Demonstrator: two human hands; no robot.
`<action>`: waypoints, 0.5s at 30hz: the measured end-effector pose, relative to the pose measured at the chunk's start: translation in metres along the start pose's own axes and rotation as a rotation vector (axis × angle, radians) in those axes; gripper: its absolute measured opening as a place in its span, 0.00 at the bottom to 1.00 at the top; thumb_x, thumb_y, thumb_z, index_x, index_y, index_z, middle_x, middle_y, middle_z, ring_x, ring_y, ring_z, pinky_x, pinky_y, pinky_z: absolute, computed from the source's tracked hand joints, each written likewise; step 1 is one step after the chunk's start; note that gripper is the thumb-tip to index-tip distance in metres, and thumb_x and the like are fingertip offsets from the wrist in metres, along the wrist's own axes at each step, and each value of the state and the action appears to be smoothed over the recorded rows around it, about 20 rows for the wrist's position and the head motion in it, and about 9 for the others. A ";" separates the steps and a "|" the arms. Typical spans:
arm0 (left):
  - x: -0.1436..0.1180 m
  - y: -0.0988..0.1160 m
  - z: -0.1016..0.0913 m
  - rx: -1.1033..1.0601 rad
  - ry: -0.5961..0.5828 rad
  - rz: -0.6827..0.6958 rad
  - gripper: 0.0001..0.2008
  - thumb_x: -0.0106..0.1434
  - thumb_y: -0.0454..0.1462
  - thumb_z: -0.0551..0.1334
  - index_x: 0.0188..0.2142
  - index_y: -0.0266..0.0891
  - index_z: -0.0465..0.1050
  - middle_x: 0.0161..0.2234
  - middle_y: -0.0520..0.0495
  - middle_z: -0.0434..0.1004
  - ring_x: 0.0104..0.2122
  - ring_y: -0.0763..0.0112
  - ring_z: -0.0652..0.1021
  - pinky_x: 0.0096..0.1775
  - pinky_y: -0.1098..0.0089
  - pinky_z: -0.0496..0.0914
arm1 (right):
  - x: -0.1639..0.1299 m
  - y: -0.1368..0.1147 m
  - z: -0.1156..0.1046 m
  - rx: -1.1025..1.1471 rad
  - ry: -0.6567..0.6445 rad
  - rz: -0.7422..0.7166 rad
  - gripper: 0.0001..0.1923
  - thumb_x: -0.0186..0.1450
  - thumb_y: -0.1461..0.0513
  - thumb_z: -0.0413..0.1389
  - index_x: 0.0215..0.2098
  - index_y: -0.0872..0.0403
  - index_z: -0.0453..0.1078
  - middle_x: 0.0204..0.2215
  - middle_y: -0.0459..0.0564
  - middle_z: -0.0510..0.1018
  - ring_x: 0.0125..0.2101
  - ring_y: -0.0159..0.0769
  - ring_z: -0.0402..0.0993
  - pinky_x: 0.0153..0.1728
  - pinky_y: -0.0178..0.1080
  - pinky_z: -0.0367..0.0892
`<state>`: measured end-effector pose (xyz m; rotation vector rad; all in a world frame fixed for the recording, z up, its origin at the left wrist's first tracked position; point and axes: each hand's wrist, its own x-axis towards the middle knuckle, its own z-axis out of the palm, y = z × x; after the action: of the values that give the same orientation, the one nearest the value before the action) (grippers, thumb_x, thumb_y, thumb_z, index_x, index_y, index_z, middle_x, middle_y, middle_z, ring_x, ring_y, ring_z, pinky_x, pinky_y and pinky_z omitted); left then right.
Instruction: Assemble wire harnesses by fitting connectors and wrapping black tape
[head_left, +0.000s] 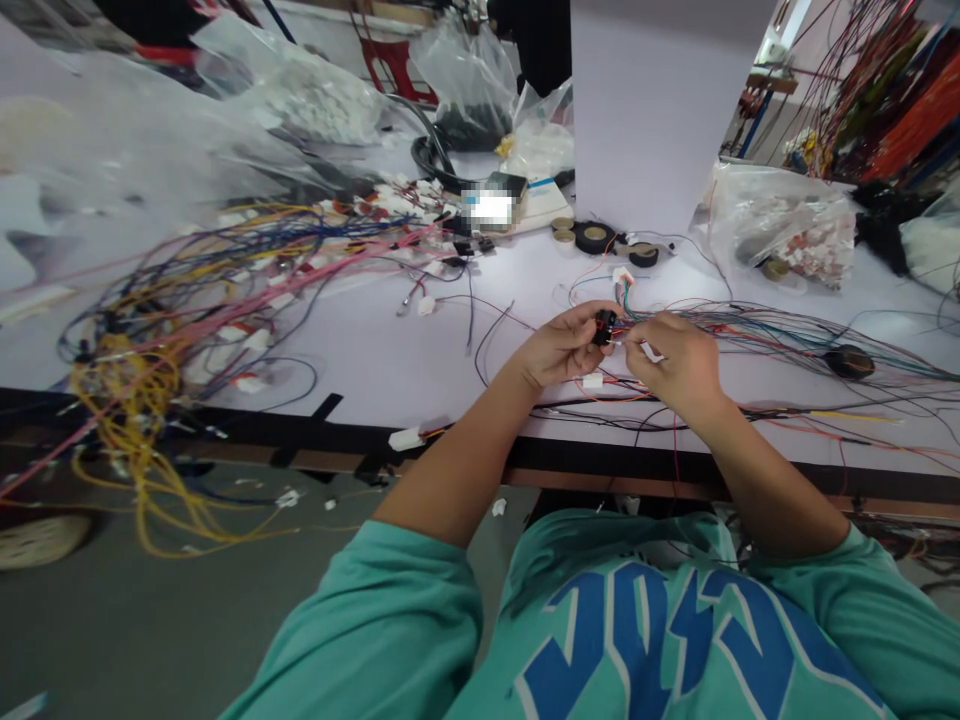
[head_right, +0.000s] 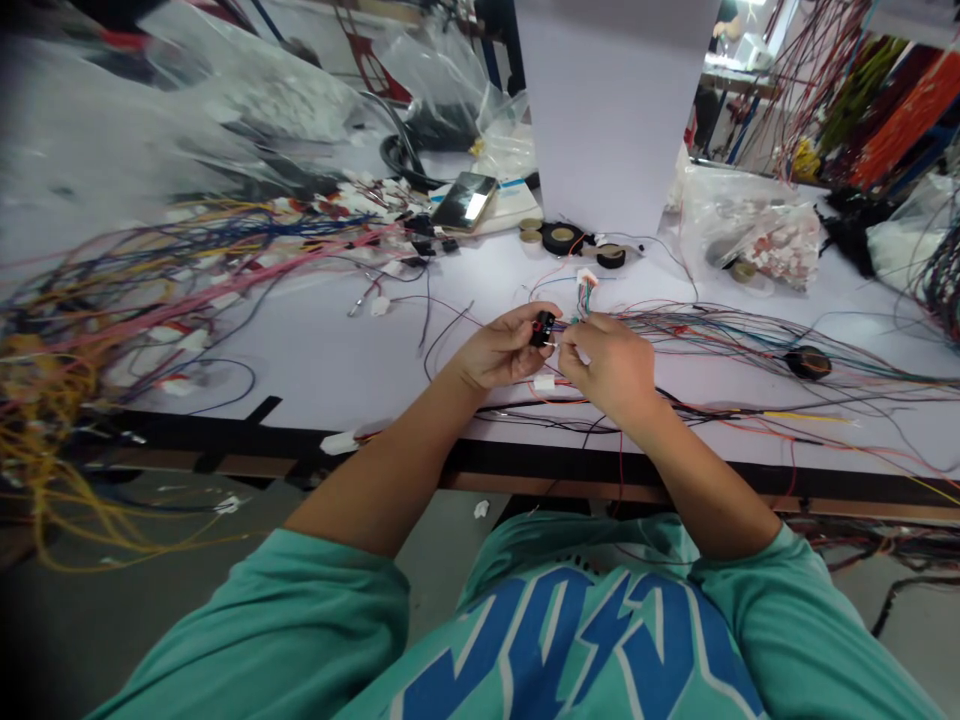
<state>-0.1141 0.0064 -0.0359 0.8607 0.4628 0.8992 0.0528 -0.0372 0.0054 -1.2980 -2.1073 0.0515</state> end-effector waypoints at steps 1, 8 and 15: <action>0.000 0.001 0.000 0.012 0.009 -0.005 0.13 0.56 0.34 0.65 0.42 0.35 0.72 0.23 0.51 0.74 0.19 0.79 0.73 0.18 0.82 0.63 | 0.000 0.000 0.000 -0.005 -0.007 -0.002 0.10 0.58 0.63 0.49 0.24 0.53 0.71 0.23 0.47 0.70 0.24 0.30 0.61 0.25 0.33 0.51; -0.001 0.000 -0.002 0.042 -0.045 0.010 0.15 0.54 0.35 0.68 0.42 0.35 0.72 0.25 0.51 0.75 0.21 0.79 0.75 0.20 0.82 0.64 | 0.000 -0.001 -0.002 -0.066 -0.038 -0.018 0.10 0.58 0.63 0.49 0.24 0.54 0.71 0.25 0.48 0.72 0.26 0.30 0.64 0.24 0.33 0.50; 0.000 -0.003 -0.004 0.088 -0.124 0.033 0.25 0.49 0.42 0.72 0.44 0.36 0.69 0.26 0.52 0.75 0.20 0.80 0.74 0.21 0.81 0.65 | 0.001 -0.003 -0.004 -0.124 -0.091 0.015 0.09 0.57 0.64 0.49 0.24 0.55 0.70 0.22 0.47 0.69 0.25 0.30 0.62 0.24 0.33 0.49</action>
<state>-0.1156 0.0077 -0.0405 1.0006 0.3834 0.8547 0.0527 -0.0387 0.0101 -1.4074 -2.2076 -0.0140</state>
